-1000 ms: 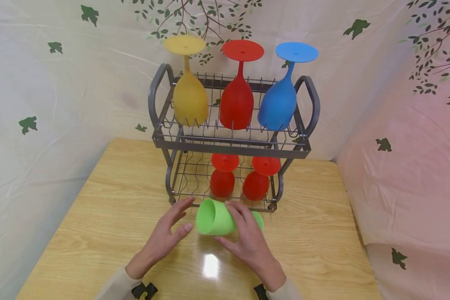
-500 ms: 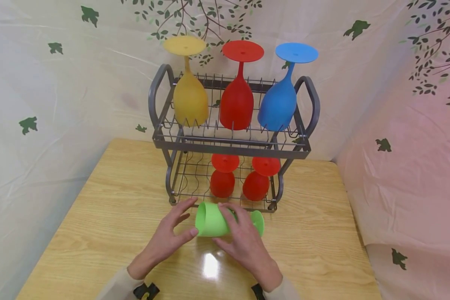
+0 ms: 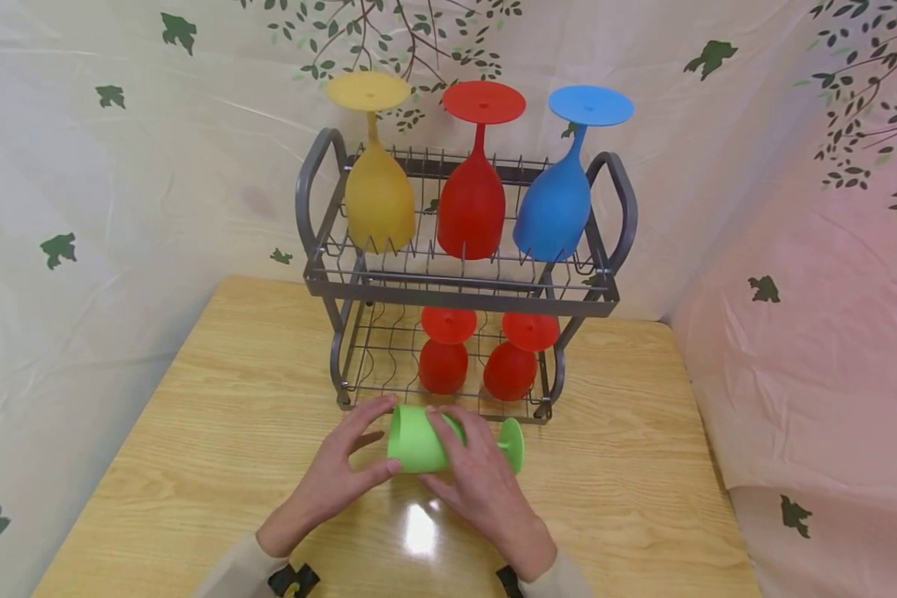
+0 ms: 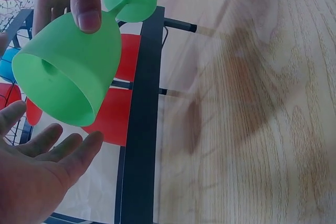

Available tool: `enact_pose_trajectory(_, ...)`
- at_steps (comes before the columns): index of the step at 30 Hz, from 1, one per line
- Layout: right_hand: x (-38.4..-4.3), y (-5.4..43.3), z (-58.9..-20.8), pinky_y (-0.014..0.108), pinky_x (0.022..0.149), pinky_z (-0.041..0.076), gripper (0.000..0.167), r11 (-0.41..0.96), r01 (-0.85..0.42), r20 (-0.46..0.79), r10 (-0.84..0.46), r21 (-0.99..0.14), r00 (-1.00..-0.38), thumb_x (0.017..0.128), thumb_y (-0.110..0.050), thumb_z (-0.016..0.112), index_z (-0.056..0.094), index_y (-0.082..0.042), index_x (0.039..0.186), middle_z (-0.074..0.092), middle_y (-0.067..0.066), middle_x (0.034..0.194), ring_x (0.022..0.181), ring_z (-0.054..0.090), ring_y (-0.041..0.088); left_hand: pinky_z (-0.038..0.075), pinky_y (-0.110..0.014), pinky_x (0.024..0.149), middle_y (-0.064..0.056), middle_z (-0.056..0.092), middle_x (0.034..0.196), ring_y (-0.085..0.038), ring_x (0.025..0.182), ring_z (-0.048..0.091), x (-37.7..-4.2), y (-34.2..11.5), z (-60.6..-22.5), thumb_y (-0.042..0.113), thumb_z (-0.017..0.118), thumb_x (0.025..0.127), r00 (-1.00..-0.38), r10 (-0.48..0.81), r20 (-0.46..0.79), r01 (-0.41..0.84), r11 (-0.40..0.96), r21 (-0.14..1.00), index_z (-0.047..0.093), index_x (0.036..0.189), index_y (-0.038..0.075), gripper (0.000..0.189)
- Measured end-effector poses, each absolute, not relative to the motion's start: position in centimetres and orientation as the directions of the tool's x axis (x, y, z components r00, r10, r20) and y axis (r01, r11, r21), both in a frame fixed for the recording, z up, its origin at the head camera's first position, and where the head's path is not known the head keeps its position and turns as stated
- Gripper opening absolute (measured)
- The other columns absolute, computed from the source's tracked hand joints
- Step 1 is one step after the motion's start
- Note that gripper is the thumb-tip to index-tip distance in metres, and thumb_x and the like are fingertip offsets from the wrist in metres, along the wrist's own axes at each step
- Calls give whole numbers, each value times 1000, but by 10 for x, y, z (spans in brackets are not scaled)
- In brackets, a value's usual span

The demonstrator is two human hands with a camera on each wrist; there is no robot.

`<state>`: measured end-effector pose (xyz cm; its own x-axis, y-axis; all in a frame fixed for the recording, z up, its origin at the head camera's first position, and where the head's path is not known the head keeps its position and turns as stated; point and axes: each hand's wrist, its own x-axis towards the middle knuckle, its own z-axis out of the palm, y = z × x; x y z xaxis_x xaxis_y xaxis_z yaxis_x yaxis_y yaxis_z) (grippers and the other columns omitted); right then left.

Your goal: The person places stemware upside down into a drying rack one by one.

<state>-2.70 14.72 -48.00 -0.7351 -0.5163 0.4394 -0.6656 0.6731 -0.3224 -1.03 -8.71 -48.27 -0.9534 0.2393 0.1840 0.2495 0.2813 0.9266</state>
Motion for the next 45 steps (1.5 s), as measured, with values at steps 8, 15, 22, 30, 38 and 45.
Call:
enact_pose_trajectory(8,-27,145,-480,53,99,55,92,676,-673,438,-529,-302,-727,64,-23,99,56,-9,144,55,16,142,125,56,36,54,-51,101,-11,44,159,-32,144,44,-11,-87,-484,27,82,87,-949,254,185,257,288,922,52,151,19,71)
enact_pose_trajectory(15,-25,143,-480,51,97,57,91,683,-668,427,-531,-296,-732,64,-24,99,57,-10,144,55,16,142,124,57,36,50,-60,104,-7,47,157,-31,143,44,-11,-87,-484,31,82,87,-956,237,174,251,350,902,55,150,23,69)
enact_pose_trajectory(22,-25,141,-479,50,97,57,92,689,-660,413,-531,-297,-740,64,-23,99,56,-10,145,54,16,143,125,56,35,53,-53,102,-2,49,156,-30,142,47,-12,-87,-486,30,82,87,-963,222,156,227,345,911,56,148,24,66)
enact_pose_trajectory(30,-27,145,-480,53,103,53,92,656,-690,445,-542,-306,-713,69,-30,97,54,-6,147,52,18,148,130,54,37,57,-49,98,-10,50,153,-39,137,50,-13,-89,-491,22,81,88,-970,187,158,196,209,958,57,145,10,63)
enact_pose_trajectory(38,-32,156,-477,48,116,42,82,565,-766,597,-511,-308,-618,78,-35,89,56,2,143,51,19,152,137,51,38,58,-41,96,-16,49,153,-43,134,52,-14,-95,-499,14,81,89,-978,125,169,184,121,975,57,146,14,62)
enact_pose_trajectory(45,-32,164,-471,40,124,30,70,527,-799,734,-413,-290,-539,99,-50,64,58,8,139,53,22,151,144,45,37,56,-35,97,-19,46,154,-46,138,48,-15,-101,-502,8,78,91,-982,114,154,160,51,986,54,149,10,63)
